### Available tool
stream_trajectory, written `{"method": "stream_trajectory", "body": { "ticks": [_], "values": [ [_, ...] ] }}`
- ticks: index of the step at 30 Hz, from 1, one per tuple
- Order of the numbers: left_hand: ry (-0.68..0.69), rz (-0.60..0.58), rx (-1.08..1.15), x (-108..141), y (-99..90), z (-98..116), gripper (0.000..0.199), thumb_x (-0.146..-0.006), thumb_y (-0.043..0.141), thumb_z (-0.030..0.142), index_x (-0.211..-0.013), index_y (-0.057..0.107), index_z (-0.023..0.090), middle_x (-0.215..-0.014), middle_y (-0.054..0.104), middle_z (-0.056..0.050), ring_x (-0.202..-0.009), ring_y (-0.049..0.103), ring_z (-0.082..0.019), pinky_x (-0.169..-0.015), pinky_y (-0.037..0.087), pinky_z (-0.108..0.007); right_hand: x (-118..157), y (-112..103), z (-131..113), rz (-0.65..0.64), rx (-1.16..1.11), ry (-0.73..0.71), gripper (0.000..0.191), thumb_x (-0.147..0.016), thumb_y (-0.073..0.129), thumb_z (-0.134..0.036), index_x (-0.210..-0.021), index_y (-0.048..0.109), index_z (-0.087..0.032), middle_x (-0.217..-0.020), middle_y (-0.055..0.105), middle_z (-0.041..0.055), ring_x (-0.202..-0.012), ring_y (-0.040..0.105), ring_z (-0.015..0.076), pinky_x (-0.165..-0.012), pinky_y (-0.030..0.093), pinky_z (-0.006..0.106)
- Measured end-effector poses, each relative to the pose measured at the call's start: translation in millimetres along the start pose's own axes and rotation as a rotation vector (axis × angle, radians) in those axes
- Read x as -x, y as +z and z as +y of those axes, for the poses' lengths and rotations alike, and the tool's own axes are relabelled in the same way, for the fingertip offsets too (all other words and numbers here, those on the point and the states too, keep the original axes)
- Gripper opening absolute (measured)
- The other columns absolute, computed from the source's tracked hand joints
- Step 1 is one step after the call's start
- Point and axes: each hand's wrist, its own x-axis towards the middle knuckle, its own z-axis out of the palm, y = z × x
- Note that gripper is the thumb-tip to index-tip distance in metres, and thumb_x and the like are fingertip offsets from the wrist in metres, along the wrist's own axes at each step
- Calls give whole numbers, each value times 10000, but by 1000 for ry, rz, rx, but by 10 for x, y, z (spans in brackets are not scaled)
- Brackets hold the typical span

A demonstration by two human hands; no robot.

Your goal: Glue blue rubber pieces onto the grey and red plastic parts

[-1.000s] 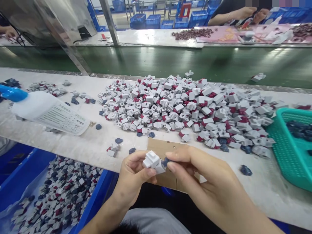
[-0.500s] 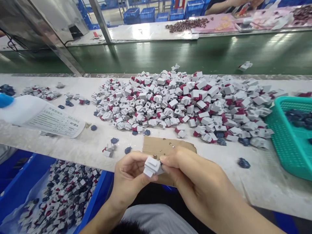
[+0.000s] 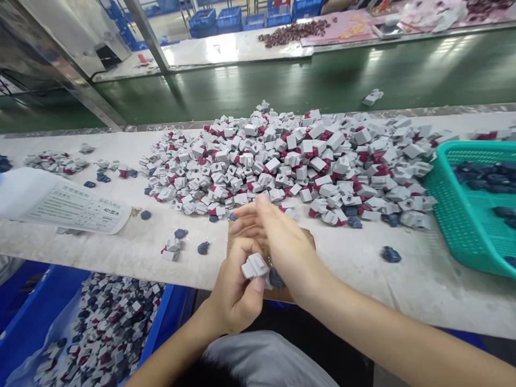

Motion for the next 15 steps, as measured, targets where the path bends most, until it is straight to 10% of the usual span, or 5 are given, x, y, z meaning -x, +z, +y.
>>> {"method": "stream_trajectory", "body": {
  "ticks": [6, 15],
  "values": [
    [419, 184, -269, -53, 116, -171, 208, -818, 483, 310, -994, 418, 219, -893, 547, -72, -822, 574, -233, -676, 504, -362, 69, 141, 30, -9, -34, 92, 683, -737, 485, -845, -679, 575, -170, -593, 622, 65, -548, 614, 176, -496, 504, 263],
    [340, 181, -315, 8, 86, -249, 239, -898, 472, 416, -1024, 457, 213, -881, 571, -64, -792, 611, -222, -667, 506, -341, 97, 154, 223, 93, 26, -268, 612, -890, 374, -750, -709, 539, -189, -732, 626, 46, -728, 620, 160, -639, 493, 251]
  ]
}}
